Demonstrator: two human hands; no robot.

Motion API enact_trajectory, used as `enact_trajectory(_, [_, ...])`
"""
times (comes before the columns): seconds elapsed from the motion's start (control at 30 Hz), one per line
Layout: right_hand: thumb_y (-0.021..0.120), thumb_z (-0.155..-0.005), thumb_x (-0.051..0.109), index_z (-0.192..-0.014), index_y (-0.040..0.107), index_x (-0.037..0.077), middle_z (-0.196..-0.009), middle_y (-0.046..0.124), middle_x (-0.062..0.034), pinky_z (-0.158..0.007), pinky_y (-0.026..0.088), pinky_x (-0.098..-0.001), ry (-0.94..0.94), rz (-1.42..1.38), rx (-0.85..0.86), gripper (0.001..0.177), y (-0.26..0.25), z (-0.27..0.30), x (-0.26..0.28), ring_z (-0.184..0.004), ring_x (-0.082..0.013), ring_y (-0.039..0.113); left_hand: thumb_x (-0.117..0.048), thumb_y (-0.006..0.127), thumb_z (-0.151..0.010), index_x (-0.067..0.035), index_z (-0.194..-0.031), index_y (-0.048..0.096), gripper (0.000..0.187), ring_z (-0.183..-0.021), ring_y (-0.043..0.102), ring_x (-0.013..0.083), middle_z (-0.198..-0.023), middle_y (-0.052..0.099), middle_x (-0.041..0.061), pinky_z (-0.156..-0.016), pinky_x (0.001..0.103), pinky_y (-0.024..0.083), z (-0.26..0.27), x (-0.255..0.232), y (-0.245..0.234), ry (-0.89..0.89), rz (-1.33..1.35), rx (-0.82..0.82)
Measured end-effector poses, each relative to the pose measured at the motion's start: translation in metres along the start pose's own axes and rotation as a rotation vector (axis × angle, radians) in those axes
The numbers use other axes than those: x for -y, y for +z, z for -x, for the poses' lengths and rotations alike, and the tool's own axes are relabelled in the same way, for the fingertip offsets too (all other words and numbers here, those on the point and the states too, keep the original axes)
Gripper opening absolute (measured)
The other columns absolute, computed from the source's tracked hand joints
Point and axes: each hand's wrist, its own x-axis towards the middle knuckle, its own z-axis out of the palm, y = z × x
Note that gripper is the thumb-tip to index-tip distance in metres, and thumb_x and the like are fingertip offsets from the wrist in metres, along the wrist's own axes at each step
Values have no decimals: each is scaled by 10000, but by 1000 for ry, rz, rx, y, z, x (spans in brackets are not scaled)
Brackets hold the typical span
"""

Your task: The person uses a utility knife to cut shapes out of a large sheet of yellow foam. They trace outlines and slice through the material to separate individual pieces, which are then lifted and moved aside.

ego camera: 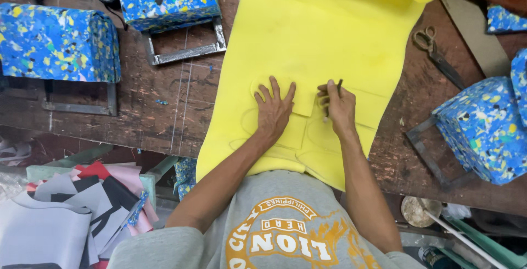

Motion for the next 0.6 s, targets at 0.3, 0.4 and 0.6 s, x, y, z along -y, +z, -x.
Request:
enact_trajectory(0.3, [640,-1061,408,-800,793,9,-534,493,8,-465,265,-280,-285,150,-12,500,50,-34,44,-493,-86,380,-432,643,-954,-283,-1536,451,631,-1352,400,539,-1538,362,289,-1050,720,388,1,0,3,-36,60,4])
enact_trajectory(0.4, [694,-1025,398,-835,810,10,-583,615,-29,-521,419,-248,-268,153,48,447,64,-45,51,-548,-79,546,-440,658,-940,-284,-1496,461,610,-1386,341,570,-1569,328,284,-1051,732,369,-1,0,5,-54,118,36])
enact_trajectory(0.6, [766,-919,239,-1014,791,9,-792,774,-72,-617,567,-253,-336,140,247,250,76,-52,54,-680,-100,700,-443,662,-912,-307,-1525,434,668,-1407,270,588,-1576,286,284,-1046,741,345,-4,2,0,-54,166,90])
